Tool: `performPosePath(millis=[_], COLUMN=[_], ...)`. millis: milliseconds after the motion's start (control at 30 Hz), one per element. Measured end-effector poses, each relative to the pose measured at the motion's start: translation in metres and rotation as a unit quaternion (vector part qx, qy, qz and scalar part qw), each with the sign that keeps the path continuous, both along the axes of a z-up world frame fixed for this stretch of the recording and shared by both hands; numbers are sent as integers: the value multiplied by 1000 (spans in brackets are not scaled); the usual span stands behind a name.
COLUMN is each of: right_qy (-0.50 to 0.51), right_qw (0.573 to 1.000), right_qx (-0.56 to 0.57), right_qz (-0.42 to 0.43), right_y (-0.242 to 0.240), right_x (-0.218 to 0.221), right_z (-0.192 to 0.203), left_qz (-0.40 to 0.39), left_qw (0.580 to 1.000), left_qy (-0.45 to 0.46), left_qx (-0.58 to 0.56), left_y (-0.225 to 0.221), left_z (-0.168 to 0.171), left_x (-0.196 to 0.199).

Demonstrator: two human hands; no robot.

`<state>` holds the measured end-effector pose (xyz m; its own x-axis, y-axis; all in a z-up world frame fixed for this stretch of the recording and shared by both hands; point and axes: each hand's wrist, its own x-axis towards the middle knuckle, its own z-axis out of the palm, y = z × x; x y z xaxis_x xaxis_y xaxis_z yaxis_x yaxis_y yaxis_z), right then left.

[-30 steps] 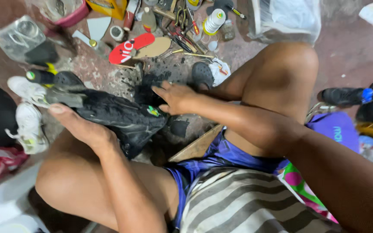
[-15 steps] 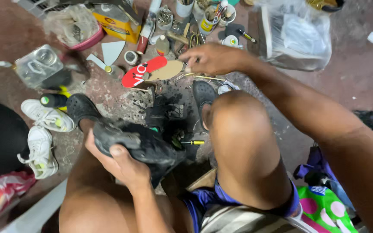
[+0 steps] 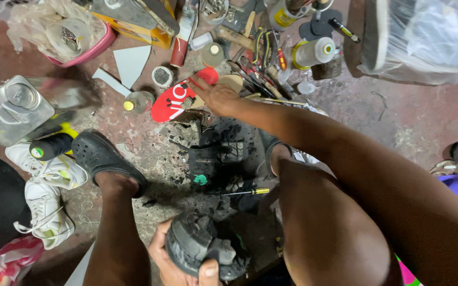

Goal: The person scrapes residue from the bottom of a black boot using a small metal tool, then turns the boot over to inspect the sole.

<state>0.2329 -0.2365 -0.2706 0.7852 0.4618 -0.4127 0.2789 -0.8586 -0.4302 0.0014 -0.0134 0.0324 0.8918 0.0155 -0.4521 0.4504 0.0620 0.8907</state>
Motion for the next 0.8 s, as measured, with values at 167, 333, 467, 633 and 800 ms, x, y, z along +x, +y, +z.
performPosePath(millis=[167, 333, 467, 633, 800], right_qy=[-22, 25, 189, 179, 170], right_qw=[999, 999, 980, 978, 980], right_qx=[-47, 38, -9, -90, -89], right_qz=[12, -27, -53, 63, 45], right_y=[-8, -26, -40, -54, -59], right_x=[13, -3, -16, -36, -25], right_z=[-20, 7, 33, 33, 43], left_qz=[-42, 1, 43, 52, 70], left_qw=[992, 993, 990, 990, 988], left_qy=[-95, -86, -98, -95, -106], left_qx=[76, 80, 88, 91, 87], left_y=[21, 30, 34, 45, 46], left_z=[-53, -80, -101, -127, -151], left_x=[23, 62, 87, 120, 149])
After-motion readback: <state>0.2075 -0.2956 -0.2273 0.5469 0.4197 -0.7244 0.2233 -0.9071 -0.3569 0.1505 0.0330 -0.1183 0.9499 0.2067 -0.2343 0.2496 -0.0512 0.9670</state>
